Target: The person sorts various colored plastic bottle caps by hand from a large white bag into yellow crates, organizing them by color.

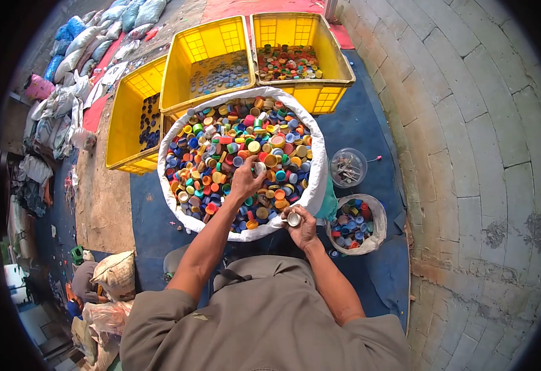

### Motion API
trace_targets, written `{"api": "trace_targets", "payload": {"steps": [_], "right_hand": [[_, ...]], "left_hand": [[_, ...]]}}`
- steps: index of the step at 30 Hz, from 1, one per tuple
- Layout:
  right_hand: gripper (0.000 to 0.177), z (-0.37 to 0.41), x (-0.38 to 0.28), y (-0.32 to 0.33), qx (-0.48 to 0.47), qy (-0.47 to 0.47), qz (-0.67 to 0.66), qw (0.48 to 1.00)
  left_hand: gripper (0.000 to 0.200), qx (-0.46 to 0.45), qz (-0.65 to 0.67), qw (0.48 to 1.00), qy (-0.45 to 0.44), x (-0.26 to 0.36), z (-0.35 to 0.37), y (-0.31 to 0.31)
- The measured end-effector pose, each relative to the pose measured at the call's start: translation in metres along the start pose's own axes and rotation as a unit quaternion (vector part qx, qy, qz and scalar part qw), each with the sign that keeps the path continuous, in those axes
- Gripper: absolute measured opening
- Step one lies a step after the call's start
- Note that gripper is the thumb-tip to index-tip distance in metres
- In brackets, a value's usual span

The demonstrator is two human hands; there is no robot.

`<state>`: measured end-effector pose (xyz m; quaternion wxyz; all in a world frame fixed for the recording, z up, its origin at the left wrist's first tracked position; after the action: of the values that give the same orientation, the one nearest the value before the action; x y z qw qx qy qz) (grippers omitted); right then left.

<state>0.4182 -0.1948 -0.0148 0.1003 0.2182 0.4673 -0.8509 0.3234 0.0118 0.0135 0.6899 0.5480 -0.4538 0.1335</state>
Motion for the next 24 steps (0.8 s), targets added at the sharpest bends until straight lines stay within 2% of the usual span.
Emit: {"api": "trace_targets", "payload": {"steps": [2, 4, 5, 6, 7, 8, 9, 10, 12, 13, 16, 18, 20, 21, 24], "right_hand": [[0.020, -0.005, 0.002, -0.002, 0.010, -0.003, 0.004, 1.000], [0.021, -0.014, -0.003, -0.003, 0.026, 0.031, 0.121, 0.992], [0.022, -0.019, -0.005, -0.005, 0.033, 0.047, 0.180, 0.982], [0.024, -0.026, -0.008, -0.009, 0.038, 0.064, 0.238, 0.968], [0.030, -0.033, -0.015, -0.013, 0.059, 0.098, 0.284, 0.952], [0.030, -0.039, -0.024, -0.018, 0.078, 0.122, 0.360, 0.922], [0.030, -0.050, -0.032, -0.021, 0.102, 0.189, 0.433, 0.875], [0.030, -0.060, -0.039, -0.025, 0.125, 0.254, 0.501, 0.818], [0.034, -0.080, -0.050, -0.032, 0.155, 0.305, 0.565, 0.751], [0.035, -0.082, -0.058, -0.045, 0.168, 0.305, 0.601, 0.720], [0.038, -0.100, -0.058, -0.061, 0.167, 0.233, 0.672, 0.683], [0.045, -0.109, -0.055, -0.067, 0.174, 0.196, 0.702, 0.662], [0.048, -0.114, -0.050, -0.068, 0.191, 0.173, 0.734, 0.628], [0.052, -0.115, -0.048, -0.069, 0.195, 0.172, 0.734, 0.627], [0.054, -0.117, -0.041, -0.073, 0.210, 0.158, 0.736, 0.624]], "left_hand": [[0.048, -0.011, 0.083, 0.996, 0.034, -0.004, 0.007, 0.012], [0.045, -0.051, 0.219, 0.970, 0.094, -0.011, 0.019, 0.029], [0.041, -0.040, 0.323, 0.939, 0.114, -0.010, 0.028, 0.042], [0.035, -0.049, 0.441, 0.881, 0.163, -0.014, 0.039, 0.051], [0.033, -0.056, 0.527, 0.830, 0.175, -0.021, 0.049, 0.056], [0.030, -0.063, 0.607, 0.770, 0.184, -0.028, 0.059, 0.061], [0.029, -0.058, 0.660, 0.726, 0.185, -0.034, 0.067, 0.065], [0.029, -0.055, 0.677, 0.705, 0.206, -0.041, 0.076, 0.066], [0.029, -0.052, 0.709, 0.659, 0.246, -0.050, 0.095, 0.064], [0.024, -0.036, 0.700, 0.656, 0.279, -0.054, 0.103, 0.062], [0.024, -0.030, 0.713, 0.632, 0.303, -0.064, 0.125, 0.049], [0.026, -0.028, 0.715, 0.623, 0.317, -0.067, 0.135, 0.042], [0.025, -0.018, 0.699, 0.632, 0.335, -0.070, 0.143, 0.038], [0.024, -0.005, 0.700, 0.620, 0.353, -0.066, 0.146, 0.038], [0.022, -0.013, 0.679, 0.645, 0.351, -0.073, 0.151, 0.036]]}}
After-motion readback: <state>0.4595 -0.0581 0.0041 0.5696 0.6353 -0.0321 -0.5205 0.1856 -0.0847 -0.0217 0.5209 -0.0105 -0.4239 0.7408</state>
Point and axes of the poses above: each hand's wrist, its own z-axis away from the middle knuckle, its own y-axis out of the back of the hand, x = y × z, the point moved 6 cm from there along -z, towards the middle knuckle, and after that the axes turned 6 degrees about y, right-handed, at the moved point
